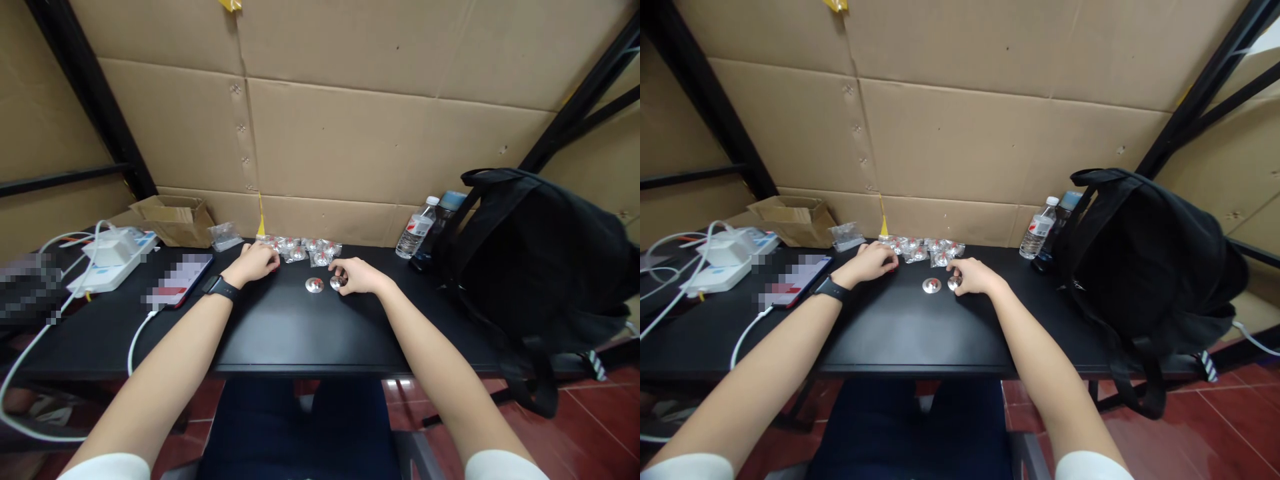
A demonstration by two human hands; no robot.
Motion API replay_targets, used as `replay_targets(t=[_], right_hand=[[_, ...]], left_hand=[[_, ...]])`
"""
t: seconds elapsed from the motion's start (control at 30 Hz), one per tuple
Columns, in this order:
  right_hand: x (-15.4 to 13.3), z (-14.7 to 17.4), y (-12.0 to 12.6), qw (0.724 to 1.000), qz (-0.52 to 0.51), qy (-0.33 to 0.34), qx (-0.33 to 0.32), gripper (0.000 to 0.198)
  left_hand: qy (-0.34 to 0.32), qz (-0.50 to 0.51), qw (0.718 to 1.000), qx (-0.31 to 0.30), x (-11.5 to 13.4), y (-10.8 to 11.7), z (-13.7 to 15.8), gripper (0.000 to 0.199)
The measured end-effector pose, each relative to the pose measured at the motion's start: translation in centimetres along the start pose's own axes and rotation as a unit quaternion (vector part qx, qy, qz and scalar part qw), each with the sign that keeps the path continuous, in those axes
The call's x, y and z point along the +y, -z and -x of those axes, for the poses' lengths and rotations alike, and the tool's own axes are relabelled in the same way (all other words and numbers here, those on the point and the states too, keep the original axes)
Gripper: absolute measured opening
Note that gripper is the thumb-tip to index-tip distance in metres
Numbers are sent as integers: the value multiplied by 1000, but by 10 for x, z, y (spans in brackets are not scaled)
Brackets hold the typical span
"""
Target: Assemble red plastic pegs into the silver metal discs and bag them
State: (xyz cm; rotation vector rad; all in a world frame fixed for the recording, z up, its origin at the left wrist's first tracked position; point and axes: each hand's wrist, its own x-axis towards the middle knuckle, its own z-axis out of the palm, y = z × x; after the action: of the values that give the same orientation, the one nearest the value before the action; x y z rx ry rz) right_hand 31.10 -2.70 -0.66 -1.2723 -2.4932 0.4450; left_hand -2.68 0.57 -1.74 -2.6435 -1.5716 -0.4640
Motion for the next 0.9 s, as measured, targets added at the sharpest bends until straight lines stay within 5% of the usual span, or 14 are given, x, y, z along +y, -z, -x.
replay_targets(t=[0.57, 0.9], right_hand=[[-18, -2, -1, 982, -90, 80, 143, 49], [-42, -7, -18, 949, -164, 131, 236, 37]], left_hand=[[-136, 164, 974, 72, 56, 5, -1, 12], [-100, 177, 965, 167, 72, 4, 0, 17]])
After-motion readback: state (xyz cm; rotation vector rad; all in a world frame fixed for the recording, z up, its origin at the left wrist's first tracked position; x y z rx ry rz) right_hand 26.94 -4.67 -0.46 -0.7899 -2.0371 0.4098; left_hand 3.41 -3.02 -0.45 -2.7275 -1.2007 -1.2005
